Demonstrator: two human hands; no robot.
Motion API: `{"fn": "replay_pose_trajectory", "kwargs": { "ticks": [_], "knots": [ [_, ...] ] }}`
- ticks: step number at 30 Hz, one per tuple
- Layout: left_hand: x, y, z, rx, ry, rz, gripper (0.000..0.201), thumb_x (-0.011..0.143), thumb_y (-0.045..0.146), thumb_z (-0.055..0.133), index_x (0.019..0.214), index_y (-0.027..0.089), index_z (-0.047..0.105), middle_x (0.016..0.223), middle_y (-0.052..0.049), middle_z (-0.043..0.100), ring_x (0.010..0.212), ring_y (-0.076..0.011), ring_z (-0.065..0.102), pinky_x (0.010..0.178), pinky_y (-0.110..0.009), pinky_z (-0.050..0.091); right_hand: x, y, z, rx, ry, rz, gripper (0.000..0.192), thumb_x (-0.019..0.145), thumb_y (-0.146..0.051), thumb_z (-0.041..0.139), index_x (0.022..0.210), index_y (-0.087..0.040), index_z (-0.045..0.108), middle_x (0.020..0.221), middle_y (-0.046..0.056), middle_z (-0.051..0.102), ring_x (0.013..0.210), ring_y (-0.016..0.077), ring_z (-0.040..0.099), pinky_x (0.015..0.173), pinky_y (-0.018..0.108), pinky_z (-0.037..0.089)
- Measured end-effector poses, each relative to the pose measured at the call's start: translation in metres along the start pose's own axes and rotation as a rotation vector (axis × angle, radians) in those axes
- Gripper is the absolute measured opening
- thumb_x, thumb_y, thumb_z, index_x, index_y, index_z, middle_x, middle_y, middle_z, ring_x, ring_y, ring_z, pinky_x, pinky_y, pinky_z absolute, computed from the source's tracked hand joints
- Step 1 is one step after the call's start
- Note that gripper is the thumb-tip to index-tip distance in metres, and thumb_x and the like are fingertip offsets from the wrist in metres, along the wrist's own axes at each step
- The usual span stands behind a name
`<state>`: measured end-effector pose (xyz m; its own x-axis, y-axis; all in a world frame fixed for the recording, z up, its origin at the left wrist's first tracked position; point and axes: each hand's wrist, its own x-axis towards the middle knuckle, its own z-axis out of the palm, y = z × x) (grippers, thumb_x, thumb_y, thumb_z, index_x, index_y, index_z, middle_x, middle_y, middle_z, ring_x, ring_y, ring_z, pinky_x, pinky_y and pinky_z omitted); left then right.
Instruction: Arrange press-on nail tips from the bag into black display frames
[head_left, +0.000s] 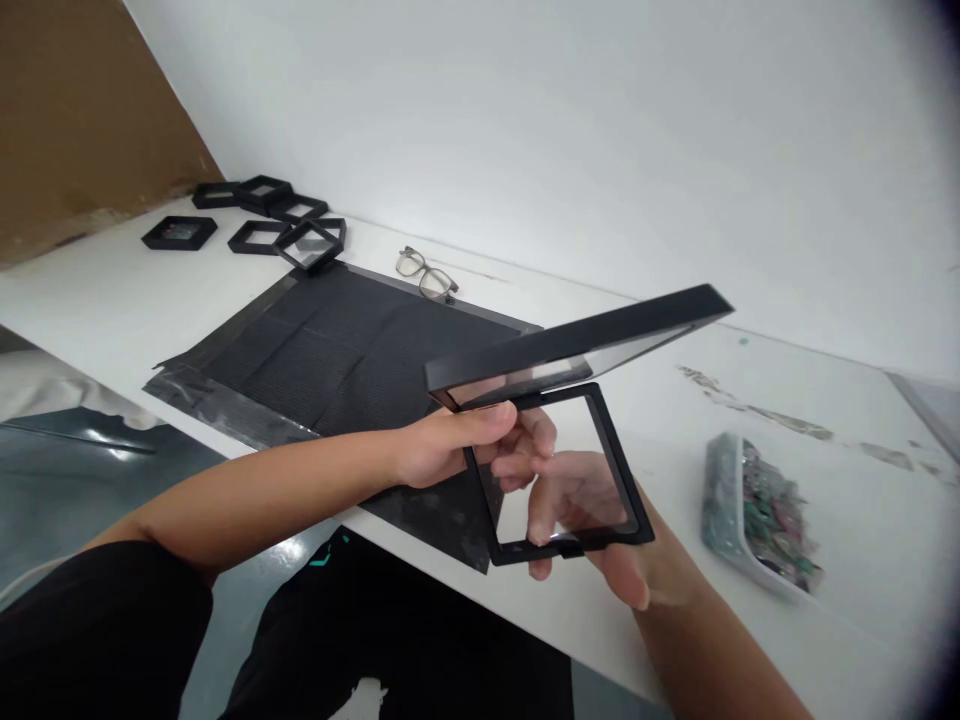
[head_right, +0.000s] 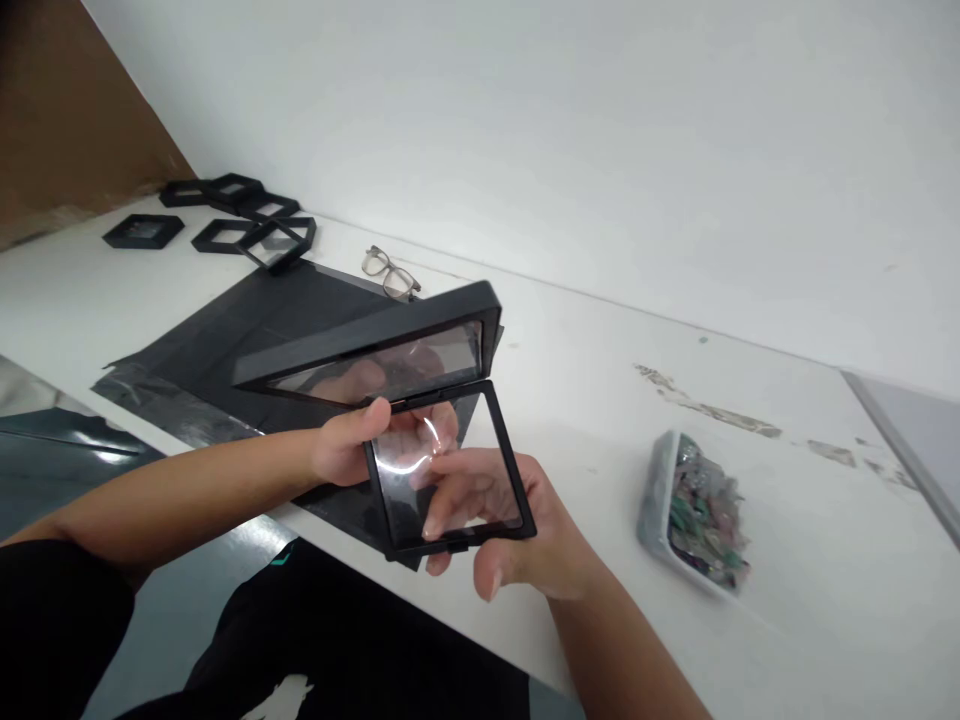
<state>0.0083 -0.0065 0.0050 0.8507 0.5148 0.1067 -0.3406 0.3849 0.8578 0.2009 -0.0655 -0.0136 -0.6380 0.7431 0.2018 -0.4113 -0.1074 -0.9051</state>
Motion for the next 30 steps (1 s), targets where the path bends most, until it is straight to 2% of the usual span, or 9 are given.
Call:
{"fn": "replay_pose_trajectory", "kwargs": {
  "ticks": [5,12,17,21,25,30],
  "knots": [
    [0.001,-0.002,-0.001,-0.048,-0.042,0.011,0.059,0.074,0.077,0.065,0.084,0.020,0.057,0.056,0.004,0.043,0.055,-0.0121,0.045,0.055,-0.025,0.038,0.002,-0.001,0.003,0.057,0.026,-0.007,0.057,0.070,-0.046,0.084,0.122,-0.031,0.067,0.095,0.001,0.075,0.067,0.0129,0.073,0.058,0.022,0.061],
    [0.003,-0.007,-0.007,-0.072,-0.038,0.037,0.053,0.081,0.072,0.062,0.084,0.019,0.054,0.055,0.004,0.046,0.056,-0.0118,0.046,0.059,-0.025,0.038,0.002,-0.003,0.006,0.061,0.069,-0.018,0.046,0.077,-0.043,0.081,0.116,-0.031,0.059,0.090,-0.001,0.075,0.066,0.0135,0.073,0.057,0.022,0.060],
    [0.006,-0.002,-0.004,-0.049,0.080,0.013,0.052,0.080,0.067,0.065,0.072,0.018,0.052,0.050,0.003,0.048,0.053,-0.0111,0.047,0.057,-0.025,0.041,0.003,-0.008,0.013,-0.011,0.193,-0.030,0.047,0.083,-0.041,0.078,0.123,-0.030,0.058,0.084,-0.001,0.074,0.059,0.0121,0.068,0.055,0.025,0.061],
    [0.006,-0.001,-0.004,-0.019,0.195,0.005,0.052,0.084,0.066,0.060,0.069,0.017,0.052,0.046,0.005,0.045,0.046,-0.0113,0.051,0.051,-0.024,0.045,0.004,-0.005,0.013,-0.067,0.253,-0.015,0.047,0.086,-0.040,0.076,0.129,-0.029,0.058,0.083,0.000,0.074,0.064,0.0143,0.069,0.060,0.030,0.064],
    [0.005,0.001,-0.001,-0.008,0.297,-0.003,0.045,0.092,0.056,0.054,0.070,0.016,0.054,0.045,0.006,0.046,0.039,-0.0108,0.054,0.046,-0.022,0.046,0.005,-0.005,0.013,-0.099,0.268,-0.005,0.045,0.088,-0.039,0.073,0.129,-0.028,0.060,0.084,0.001,0.074,0.068,0.0151,0.069,0.063,0.032,0.064],
    [0.004,0.004,0.004,0.045,0.367,0.021,0.035,0.093,0.040,0.053,0.067,0.016,0.057,0.043,0.004,0.052,0.036,-0.0115,0.054,0.042,-0.022,0.049,0.004,-0.010,0.016,-0.097,0.282,0.006,0.034,0.094,-0.039,0.065,0.127,-0.028,0.063,0.082,0.002,0.073,0.074,0.0153,0.069,0.066,0.029,0.063]
  ]
}}
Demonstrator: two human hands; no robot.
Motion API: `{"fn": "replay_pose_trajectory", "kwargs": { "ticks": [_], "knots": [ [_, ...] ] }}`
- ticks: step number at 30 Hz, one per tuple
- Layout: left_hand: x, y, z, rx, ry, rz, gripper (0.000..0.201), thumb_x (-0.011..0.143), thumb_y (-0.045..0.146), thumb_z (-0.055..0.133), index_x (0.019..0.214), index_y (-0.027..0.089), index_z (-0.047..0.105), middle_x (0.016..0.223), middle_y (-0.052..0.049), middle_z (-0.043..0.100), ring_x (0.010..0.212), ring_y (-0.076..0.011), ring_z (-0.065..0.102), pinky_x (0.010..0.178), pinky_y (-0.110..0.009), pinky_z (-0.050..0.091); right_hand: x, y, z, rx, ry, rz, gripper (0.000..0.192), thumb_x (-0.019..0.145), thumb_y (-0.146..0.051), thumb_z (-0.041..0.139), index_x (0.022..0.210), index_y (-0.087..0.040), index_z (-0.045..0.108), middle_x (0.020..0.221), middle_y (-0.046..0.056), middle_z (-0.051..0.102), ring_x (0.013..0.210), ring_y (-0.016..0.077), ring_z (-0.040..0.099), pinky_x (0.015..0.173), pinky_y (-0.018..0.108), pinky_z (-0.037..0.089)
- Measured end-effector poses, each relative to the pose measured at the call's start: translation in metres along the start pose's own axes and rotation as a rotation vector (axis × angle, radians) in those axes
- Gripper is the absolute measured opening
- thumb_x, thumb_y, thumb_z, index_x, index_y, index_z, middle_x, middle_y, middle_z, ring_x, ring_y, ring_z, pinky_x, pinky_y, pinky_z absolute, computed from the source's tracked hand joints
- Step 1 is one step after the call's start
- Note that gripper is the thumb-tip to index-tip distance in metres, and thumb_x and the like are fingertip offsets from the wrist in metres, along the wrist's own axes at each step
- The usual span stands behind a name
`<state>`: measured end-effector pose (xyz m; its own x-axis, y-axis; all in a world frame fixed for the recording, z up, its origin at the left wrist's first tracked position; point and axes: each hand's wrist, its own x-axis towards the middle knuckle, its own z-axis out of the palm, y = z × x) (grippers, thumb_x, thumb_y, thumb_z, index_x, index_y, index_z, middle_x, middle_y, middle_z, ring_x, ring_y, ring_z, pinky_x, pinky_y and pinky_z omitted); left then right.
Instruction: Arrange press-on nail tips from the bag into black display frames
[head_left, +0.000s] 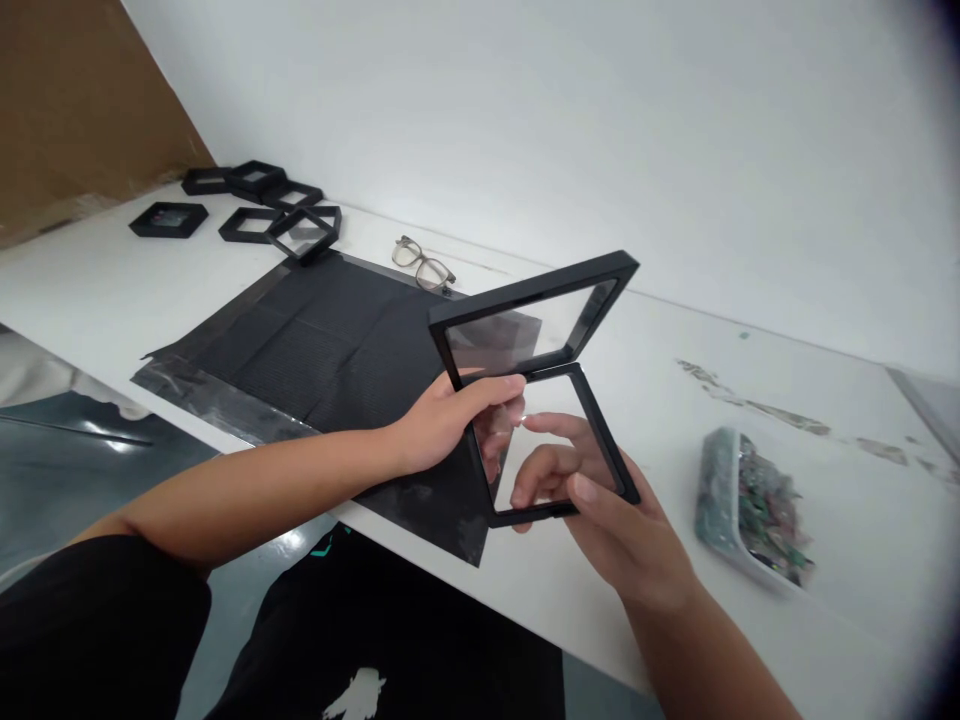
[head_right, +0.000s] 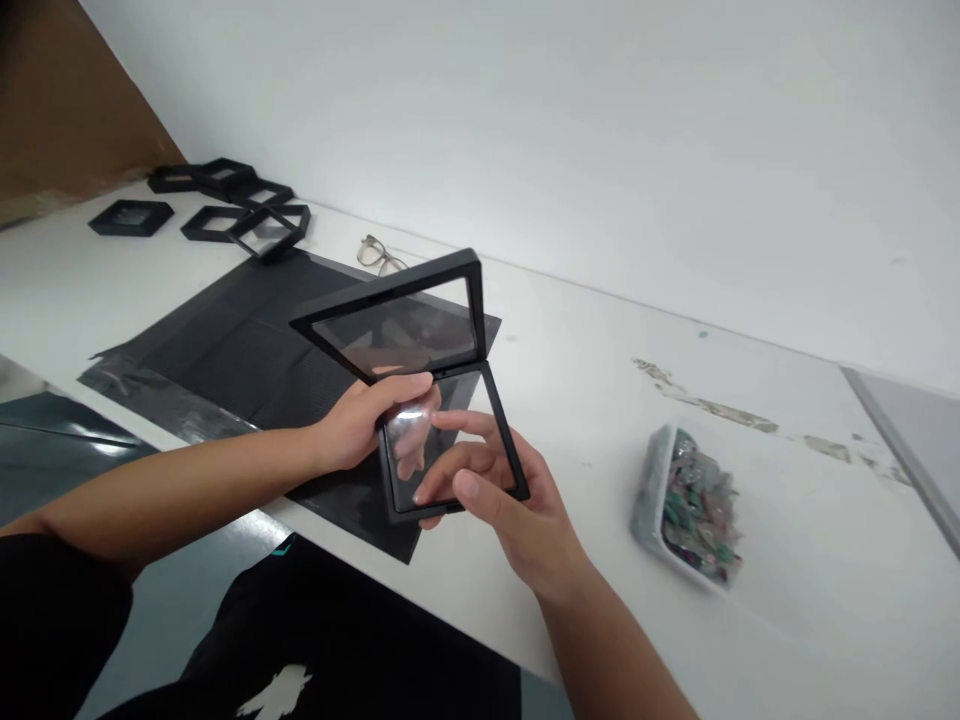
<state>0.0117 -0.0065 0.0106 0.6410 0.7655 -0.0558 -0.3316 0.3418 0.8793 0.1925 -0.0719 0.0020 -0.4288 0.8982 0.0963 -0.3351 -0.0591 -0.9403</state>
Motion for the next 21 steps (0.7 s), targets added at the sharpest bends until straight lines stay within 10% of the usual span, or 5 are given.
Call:
{"fn": "replay_pose_trajectory", "kwargs": {
  "ticks": [8,15,21],
  "knots": [
    [0.001,0.000,-0.002,0.012,-0.017,0.028,0.025,0.080,0.033,0.065,0.063,0.015,0.062,0.046,0.003,0.055,0.043,-0.0099,0.055,0.045,-0.020,0.047,0.001,-0.004,-0.004,0.040,-0.013,-0.047,0.040,0.086,-0.041,0.065,0.124,-0.029,0.067,0.119,0.007,0.067,0.093,0.0221,0.066,0.075,0.037,0.058],
    [0.000,0.003,-0.002,-0.001,-0.094,0.042,0.043,0.082,0.049,0.064,0.057,0.015,0.056,0.044,0.002,0.049,0.046,-0.0072,0.051,0.051,-0.017,0.042,0.001,-0.002,-0.008,-0.049,-0.056,0.039,0.039,0.078,-0.029,0.060,0.113,-0.022,0.075,0.092,0.007,0.070,0.071,0.0159,0.055,0.058,0.028,0.045],
    [0.002,-0.002,0.000,0.056,-0.126,-0.005,0.045,0.084,0.058,0.063,0.068,0.016,0.060,0.049,0.002,0.053,0.050,-0.0121,0.056,0.055,-0.024,0.047,0.009,0.001,-0.004,-0.072,0.070,-0.041,0.029,0.084,-0.027,0.059,0.109,-0.025,0.073,0.084,0.004,0.067,0.089,0.0215,0.063,0.074,0.033,0.050]
  ]
}}
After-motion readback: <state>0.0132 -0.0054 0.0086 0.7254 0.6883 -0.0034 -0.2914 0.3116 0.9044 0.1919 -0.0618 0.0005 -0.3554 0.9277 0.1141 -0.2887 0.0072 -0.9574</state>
